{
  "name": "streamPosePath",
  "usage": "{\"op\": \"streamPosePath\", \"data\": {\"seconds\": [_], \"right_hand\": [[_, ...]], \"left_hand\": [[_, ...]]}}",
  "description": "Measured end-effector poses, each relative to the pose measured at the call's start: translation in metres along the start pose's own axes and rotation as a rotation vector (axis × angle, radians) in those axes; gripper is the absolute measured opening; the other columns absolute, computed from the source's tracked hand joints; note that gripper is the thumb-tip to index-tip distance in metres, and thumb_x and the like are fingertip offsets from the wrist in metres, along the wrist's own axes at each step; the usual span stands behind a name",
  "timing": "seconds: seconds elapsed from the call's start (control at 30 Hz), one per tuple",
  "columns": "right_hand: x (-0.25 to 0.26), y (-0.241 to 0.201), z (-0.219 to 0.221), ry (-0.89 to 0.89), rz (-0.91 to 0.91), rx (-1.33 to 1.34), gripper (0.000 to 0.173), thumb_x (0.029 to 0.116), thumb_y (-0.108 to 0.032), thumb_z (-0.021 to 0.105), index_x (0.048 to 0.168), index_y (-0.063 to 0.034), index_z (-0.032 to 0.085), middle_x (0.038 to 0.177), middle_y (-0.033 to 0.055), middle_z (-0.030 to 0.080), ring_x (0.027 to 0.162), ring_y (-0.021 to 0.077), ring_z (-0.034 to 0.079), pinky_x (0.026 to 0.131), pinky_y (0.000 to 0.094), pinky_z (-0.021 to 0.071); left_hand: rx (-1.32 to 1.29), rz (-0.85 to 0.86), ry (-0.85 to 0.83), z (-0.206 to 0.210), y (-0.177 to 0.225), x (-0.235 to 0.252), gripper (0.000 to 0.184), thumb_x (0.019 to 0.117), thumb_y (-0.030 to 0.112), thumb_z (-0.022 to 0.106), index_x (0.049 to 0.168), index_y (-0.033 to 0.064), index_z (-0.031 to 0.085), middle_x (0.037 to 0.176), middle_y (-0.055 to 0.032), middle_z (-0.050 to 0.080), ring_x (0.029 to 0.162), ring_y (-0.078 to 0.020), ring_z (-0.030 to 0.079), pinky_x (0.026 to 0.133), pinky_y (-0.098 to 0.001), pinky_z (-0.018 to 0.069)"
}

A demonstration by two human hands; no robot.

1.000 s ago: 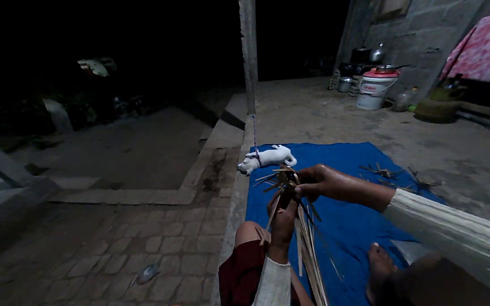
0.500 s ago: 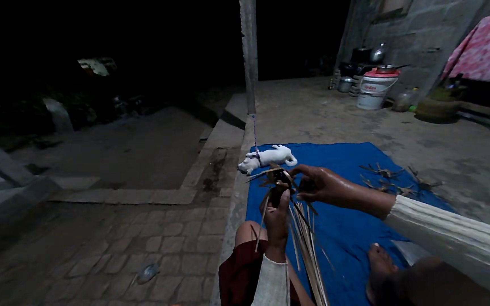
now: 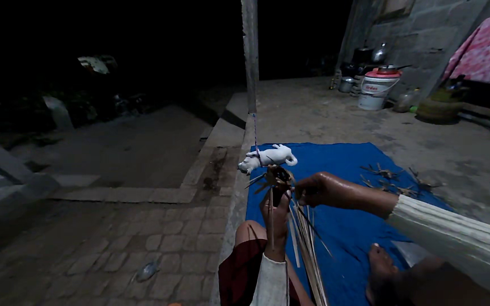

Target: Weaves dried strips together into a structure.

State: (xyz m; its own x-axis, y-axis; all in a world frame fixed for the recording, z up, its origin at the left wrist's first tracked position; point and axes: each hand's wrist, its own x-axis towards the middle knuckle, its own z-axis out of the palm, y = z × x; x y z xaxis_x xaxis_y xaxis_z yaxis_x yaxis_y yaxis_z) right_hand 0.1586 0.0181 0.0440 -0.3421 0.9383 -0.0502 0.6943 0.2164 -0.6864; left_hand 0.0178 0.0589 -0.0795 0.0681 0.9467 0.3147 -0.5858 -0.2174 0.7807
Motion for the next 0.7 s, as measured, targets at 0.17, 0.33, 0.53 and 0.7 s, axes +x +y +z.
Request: {"op": "streamPosePath", "data": {"seconds": [0.17, 0.33, 0.53, 0.7], "right_hand": [[0.004, 0.003, 0.001, 0.188, -0.059, 0.061, 0.012, 0.0984, -0.012, 0.066, 0.1, 0.0002, 0.069, 0.082, 0.0014, 0.064, 0.069, 0.0013, 0.058, 0.067, 0.0182, 0.0505], [0.004, 0.002, 0.005, 0.289, -0.05, 0.087, 0.012, 0.0988, -0.012, 0.066, 0.1, -0.0003, 0.069, 0.08, 0.0, 0.065, 0.067, -0.0008, 0.059, 0.066, 0.0169, 0.0512], [0.003, 0.002, 0.003, 0.329, -0.055, 0.08, 0.01, 0.0992, -0.01, 0.065, 0.099, -0.0009, 0.069, 0.081, 0.0008, 0.066, 0.069, 0.0008, 0.061, 0.067, 0.0177, 0.053], [0.003, 0.003, 0.002, 0.348, -0.03, 0.071, 0.011, 0.0991, -0.01, 0.065, 0.101, -0.0011, 0.07, 0.083, 0.0018, 0.066, 0.069, 0.0018, 0.06, 0.067, 0.0189, 0.0527]], "left_hand": [[-0.023, -0.031, -0.009, 0.004, 0.002, -0.002, 0.02, 0.0924, -0.009, 0.059, 0.111, -0.0069, 0.064, 0.094, -0.0027, 0.072, 0.087, -0.0046, 0.068, 0.083, -0.0223, 0.057], [-0.002, -0.055, -0.075, 0.012, 0.006, -0.008, 0.02, 0.0928, -0.01, 0.057, 0.113, -0.0092, 0.061, 0.095, -0.0015, 0.071, 0.088, -0.0035, 0.068, 0.085, -0.0227, 0.0577], [-0.019, -0.002, -0.123, 0.013, 0.0, -0.008, 0.019, 0.0904, -0.012, 0.057, 0.108, -0.0086, 0.063, 0.093, -0.0033, 0.071, 0.086, -0.0061, 0.069, 0.083, -0.0245, 0.0583], [-0.054, 0.01, -0.085, 0.011, 0.0, -0.005, 0.021, 0.0919, -0.009, 0.055, 0.112, -0.011, 0.061, 0.095, -0.0053, 0.072, 0.087, -0.0085, 0.07, 0.084, -0.0262, 0.0593]]}}
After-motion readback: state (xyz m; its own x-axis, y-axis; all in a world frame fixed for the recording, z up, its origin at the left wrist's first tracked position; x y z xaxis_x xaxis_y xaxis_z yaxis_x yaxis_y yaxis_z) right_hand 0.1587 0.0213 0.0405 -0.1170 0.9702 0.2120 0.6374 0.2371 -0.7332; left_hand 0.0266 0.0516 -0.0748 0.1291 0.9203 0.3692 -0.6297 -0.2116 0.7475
